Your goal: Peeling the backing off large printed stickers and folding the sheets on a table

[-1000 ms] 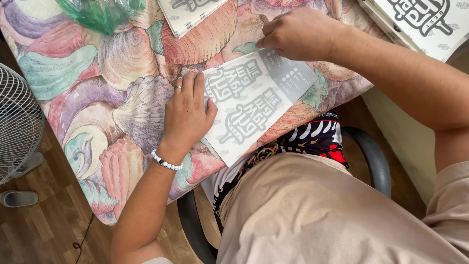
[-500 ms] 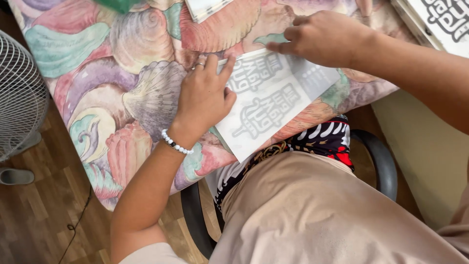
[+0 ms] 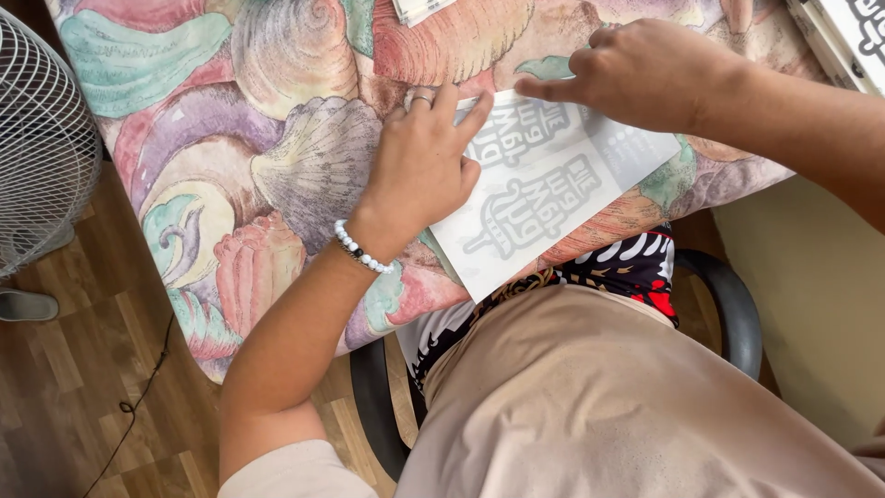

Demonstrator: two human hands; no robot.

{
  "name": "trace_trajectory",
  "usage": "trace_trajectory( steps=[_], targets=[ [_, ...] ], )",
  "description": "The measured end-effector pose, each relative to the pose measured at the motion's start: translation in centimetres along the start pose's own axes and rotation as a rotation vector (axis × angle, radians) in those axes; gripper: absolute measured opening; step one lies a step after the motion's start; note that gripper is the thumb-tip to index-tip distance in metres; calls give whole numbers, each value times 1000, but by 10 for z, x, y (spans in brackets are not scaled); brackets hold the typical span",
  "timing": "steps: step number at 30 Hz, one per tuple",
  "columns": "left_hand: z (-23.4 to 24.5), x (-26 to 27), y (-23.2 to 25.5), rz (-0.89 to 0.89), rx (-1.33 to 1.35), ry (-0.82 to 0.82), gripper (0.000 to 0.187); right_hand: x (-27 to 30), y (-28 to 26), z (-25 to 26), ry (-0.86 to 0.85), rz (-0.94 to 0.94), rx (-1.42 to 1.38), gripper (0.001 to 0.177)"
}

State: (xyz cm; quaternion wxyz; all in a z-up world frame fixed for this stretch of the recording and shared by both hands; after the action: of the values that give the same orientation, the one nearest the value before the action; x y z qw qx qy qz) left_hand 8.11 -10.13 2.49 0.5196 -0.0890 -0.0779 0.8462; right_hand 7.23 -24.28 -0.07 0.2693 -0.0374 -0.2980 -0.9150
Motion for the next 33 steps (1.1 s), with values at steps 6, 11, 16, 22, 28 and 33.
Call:
trace_trajectory(
  steps=[6, 11, 16, 22, 28, 33],
  targets=[
    [3, 2, 2, 21, -6, 79, 62, 8, 7, -7, 26, 3, -92, 72],
    [3, 5, 1, 45, -17, 98, 61, 30, 19, -15, 129, -7, -154, 52],
    [5, 6, 3, 45, -61, 108, 62, 68, 47, -53, 77, -140, -18, 47],
    [-7, 8, 8, 72, -123, 51, 66, 76, 54, -10, 298, -350, -108, 30],
    [2, 9, 12, 30, -77, 147, 63, -5, -32, 51, 552, -214, -485, 25],
    [5, 22, -3, 73, 189, 195, 53, 17, -13, 18, 365, -338, -512, 20]
  ],
)
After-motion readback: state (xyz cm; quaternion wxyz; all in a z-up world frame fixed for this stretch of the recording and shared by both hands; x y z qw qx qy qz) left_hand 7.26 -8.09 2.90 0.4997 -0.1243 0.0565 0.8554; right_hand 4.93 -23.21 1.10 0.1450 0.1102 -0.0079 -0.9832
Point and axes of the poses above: each hand's wrist, its own x-axis away from the middle knuckle, its own z-axis out of the back of the hand, y = z × x, the point moved 10 cm from there along -x, towards the middle knuckle, and after that the axes turned 7 degrees about -z, right-handed, at the moved point
